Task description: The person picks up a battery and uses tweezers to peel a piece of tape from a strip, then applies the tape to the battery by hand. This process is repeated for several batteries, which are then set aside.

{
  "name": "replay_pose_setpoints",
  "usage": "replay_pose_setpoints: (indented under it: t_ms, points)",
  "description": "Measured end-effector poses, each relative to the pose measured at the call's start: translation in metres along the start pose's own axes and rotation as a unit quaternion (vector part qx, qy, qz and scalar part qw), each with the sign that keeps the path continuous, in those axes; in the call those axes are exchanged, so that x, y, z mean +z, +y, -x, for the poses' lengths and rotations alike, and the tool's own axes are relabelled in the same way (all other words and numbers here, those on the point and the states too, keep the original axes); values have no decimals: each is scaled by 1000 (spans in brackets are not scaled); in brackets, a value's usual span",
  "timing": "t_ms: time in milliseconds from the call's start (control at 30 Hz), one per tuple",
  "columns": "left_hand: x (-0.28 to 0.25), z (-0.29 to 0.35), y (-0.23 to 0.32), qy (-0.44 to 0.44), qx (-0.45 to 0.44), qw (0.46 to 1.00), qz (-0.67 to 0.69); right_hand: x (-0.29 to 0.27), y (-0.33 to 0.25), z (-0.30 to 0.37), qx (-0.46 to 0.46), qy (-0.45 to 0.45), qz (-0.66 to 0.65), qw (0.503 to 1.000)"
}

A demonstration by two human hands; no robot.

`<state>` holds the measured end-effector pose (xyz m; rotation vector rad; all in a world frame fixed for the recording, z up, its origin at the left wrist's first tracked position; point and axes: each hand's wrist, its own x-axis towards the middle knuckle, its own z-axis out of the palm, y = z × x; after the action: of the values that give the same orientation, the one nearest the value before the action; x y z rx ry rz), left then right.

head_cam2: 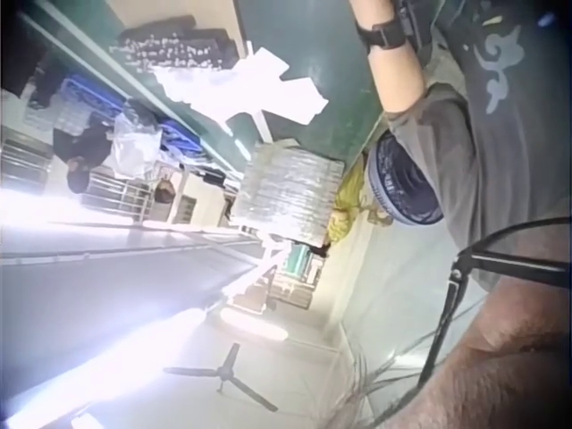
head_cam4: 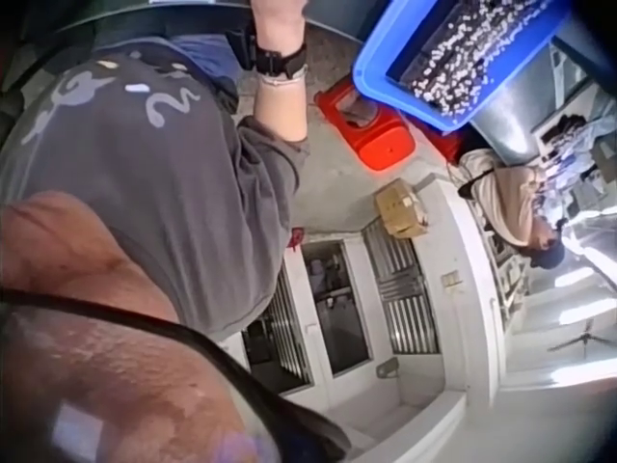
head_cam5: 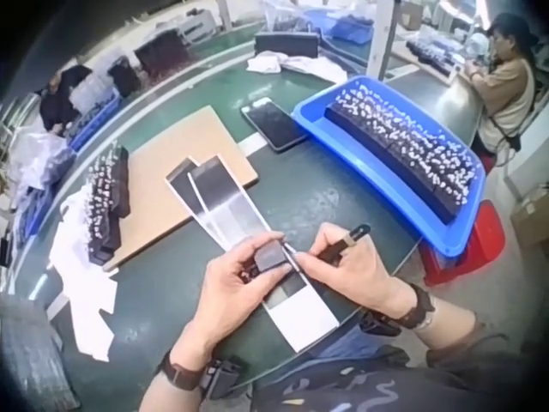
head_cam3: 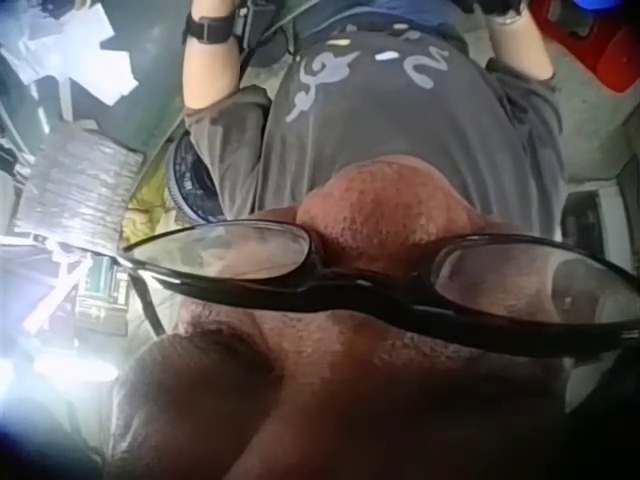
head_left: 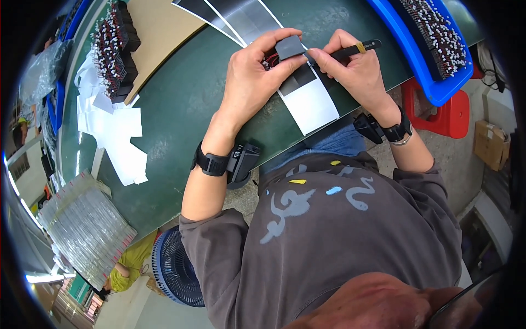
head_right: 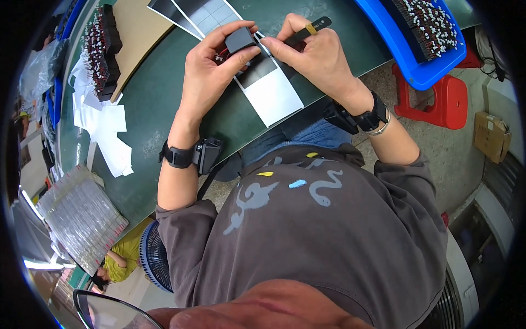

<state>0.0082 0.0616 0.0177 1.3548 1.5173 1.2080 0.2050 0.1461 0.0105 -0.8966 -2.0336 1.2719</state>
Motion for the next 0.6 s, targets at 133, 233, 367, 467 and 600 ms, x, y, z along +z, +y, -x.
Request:
replay_pose_setpoints:
  t_ms: [133, 233, 367, 467, 600]
  points:
    - [1, -2, 1, 26, -48, 996, 73, -1, 1, 1, -10, -3, 37, 999]
    - [2, -2, -5, 27, -26, 998, 57, -1, 3, 1, -16, -1, 42, 999]
    - [-2, -2, -3, 0, -28, 999, 28, -4, 6, 1, -36, -30, 3, 999]
    - [-3, -2, -1, -10, -36, 999, 21, -6, 8, 1, -63, -33, -58, 996]
    - [-2, -2, -2, 1, -38, 999, 30, -5, 4, 0, -24, -19, -6, 1000]
